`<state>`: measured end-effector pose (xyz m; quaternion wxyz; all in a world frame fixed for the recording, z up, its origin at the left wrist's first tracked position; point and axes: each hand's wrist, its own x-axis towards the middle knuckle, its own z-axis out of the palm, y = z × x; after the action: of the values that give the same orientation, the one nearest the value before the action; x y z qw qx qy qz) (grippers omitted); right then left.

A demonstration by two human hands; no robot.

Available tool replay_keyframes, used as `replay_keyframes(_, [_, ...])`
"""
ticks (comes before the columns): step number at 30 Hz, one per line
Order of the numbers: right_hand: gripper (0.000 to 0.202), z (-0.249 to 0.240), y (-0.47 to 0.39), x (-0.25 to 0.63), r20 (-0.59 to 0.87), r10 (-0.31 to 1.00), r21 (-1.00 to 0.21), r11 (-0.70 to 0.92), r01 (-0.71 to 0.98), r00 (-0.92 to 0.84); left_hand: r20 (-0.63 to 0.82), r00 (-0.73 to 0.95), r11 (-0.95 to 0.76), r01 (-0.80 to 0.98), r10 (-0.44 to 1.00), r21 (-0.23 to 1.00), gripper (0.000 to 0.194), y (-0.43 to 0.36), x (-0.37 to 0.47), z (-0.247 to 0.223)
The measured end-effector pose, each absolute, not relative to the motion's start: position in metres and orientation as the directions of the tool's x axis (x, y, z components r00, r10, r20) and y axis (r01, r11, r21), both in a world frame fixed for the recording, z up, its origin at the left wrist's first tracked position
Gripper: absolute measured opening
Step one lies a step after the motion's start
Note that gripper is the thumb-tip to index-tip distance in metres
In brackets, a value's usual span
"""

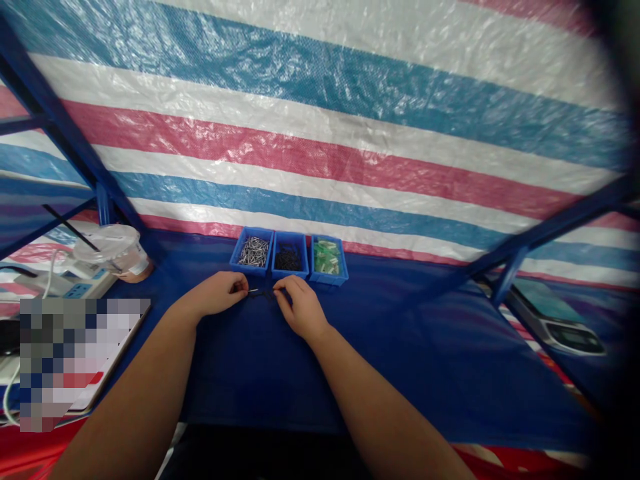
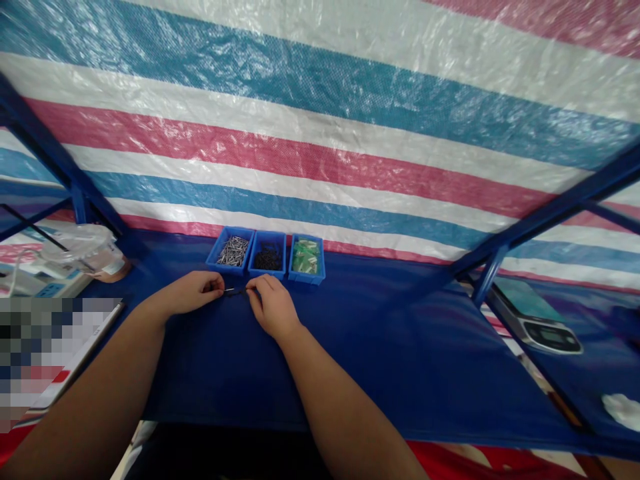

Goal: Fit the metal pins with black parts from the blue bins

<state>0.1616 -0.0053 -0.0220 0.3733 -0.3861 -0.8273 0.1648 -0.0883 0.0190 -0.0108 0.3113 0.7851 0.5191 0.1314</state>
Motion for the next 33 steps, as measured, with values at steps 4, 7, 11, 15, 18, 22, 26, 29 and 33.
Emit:
replay_keyframes(4, [0.011,-0.016,0.001,0.164,0.649,0.731,-0.598,0.66,0.455,-0.208,-0.108,0.427,-0.274,0.732,0.898,0.624,0.016,0.019,-0.088,-0.011])
replay_keyframes(7, [0.017,-0.015,0.008,0.163,0.645,0.757,-0.62,0.595,0.511,-0.098,-0.103,0.432,-0.281,0.731,0.896,0.622,0.016,0.019,-0.089,-0.011])
replay_keyframes(11, [0.029,-0.017,0.009,0.164,0.588,0.797,-0.603,0.544,0.583,-0.136,-0.115,0.427,-0.273,0.739,0.897,0.616,0.016,0.019,-0.089,-0.011])
replay_keyframes(15, [0.018,-0.021,0.001,0.164,0.479,0.833,-0.589,0.538,0.603,-0.276,-0.123,0.421,-0.262,0.741,0.899,0.618,0.017,0.019,-0.09,-0.01])
replay_keyframes(18, [0.019,-0.026,-0.003,0.159,0.353,0.852,-0.542,0.522,0.659,-0.386,-0.124,0.425,-0.264,0.737,0.897,0.622,0.017,0.019,-0.09,-0.009])
replay_keyframes(22, [0.018,-0.029,0.0,0.154,0.26,0.845,-0.472,0.533,0.702,-0.467,-0.13,0.429,-0.262,0.735,0.894,0.625,0.018,0.018,-0.09,-0.009])
replay_keyframes(26, [0.019,-0.029,0.002,0.155,0.263,0.841,-0.458,0.541,0.706,-0.474,-0.133,0.426,-0.257,0.734,0.895,0.628,0.018,0.018,-0.09,-0.009])
replay_keyframes(29, [0.018,-0.031,0.001,0.155,0.277,0.839,-0.458,0.544,0.703,-0.469,-0.128,0.429,-0.264,0.736,0.894,0.623,0.018,0.018,-0.089,-0.008])
replay_keyframes(33, [0.015,-0.032,-0.001,0.154,0.252,0.838,-0.436,0.545,0.716,-0.484,-0.125,0.434,-0.271,0.736,0.892,0.621,0.018,0.018,-0.09,-0.009])
